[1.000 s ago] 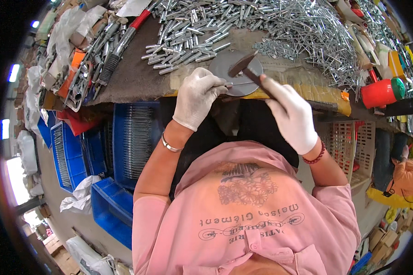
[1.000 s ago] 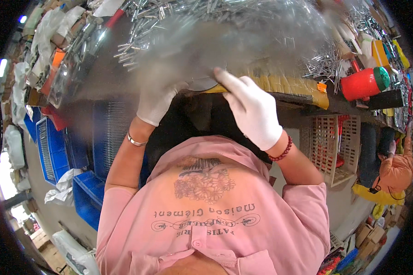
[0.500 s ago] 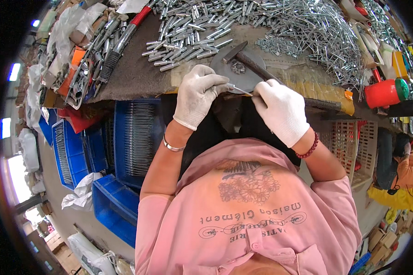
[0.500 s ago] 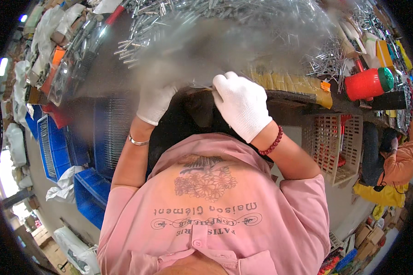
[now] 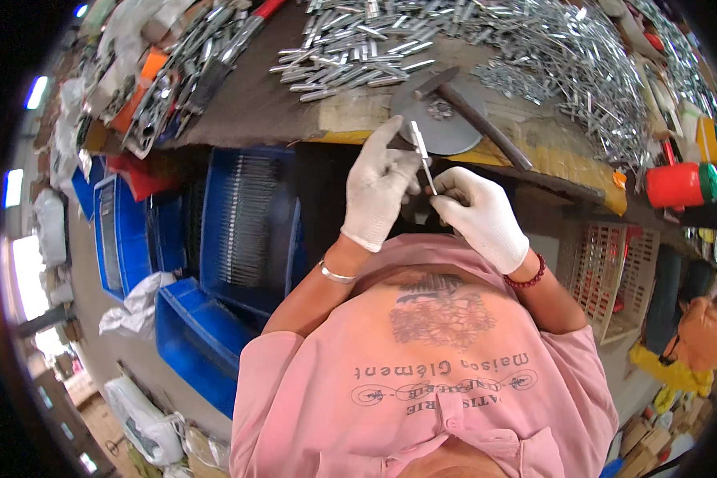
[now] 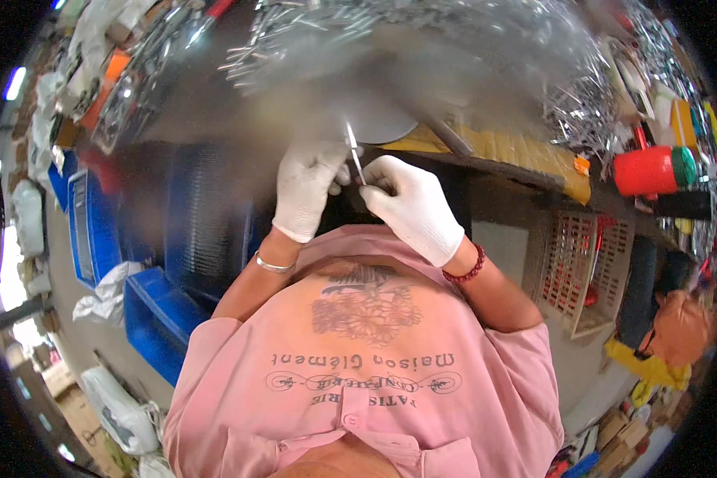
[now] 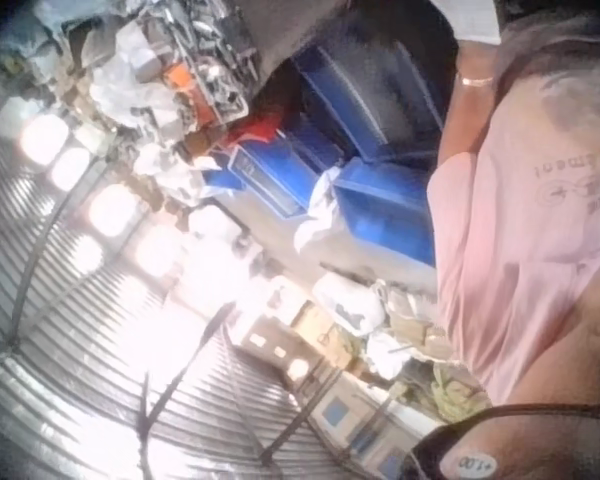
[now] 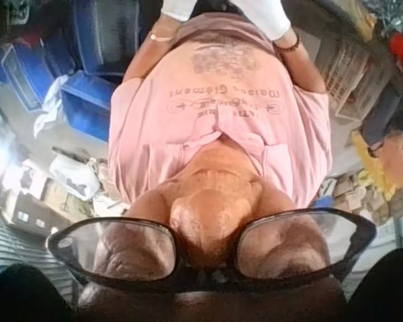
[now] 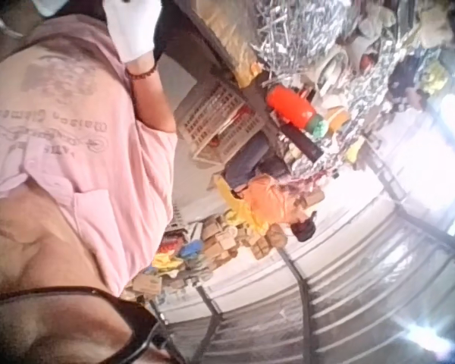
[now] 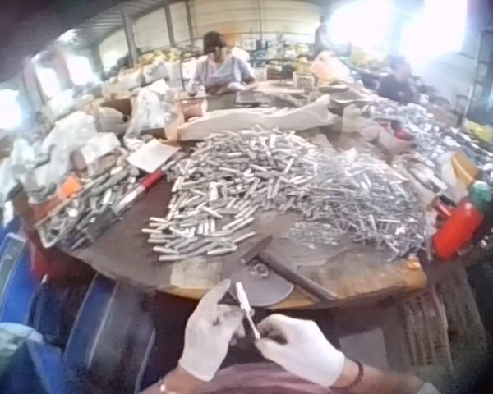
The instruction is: Manually assembling small metal pins with washers and placing them into organized trays at a manufacturing workbench.
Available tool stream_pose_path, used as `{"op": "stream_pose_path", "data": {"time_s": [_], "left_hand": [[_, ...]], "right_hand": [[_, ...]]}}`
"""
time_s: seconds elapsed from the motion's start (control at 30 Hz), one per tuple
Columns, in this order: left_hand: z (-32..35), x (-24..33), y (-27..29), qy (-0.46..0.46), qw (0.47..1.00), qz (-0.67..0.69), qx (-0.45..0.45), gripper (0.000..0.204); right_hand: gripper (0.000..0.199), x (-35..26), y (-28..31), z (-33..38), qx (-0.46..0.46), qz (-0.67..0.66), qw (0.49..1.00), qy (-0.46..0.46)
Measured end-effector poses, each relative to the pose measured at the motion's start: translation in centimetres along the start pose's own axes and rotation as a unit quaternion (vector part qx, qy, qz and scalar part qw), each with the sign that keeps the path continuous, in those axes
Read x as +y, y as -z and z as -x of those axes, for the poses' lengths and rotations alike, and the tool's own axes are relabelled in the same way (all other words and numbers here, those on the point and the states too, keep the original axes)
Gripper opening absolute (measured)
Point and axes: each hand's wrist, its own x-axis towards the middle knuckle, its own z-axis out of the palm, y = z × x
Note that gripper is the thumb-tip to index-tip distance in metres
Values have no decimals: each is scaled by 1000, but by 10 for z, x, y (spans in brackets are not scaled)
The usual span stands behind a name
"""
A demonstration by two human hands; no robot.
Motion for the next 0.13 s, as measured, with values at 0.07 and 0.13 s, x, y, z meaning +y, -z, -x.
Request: {"op": "stream_pose_path", "data": {"time_s": [0.07, 0.13], "left_hand": [[0, 1, 0, -7, 1000, 14, 3, 64], [2, 5, 15, -17, 999, 0, 47, 67]], "right_hand": [[23, 3, -6, 0, 11, -11, 1000, 11], [19, 3, -10, -2, -5, -42, 998, -47]]}}
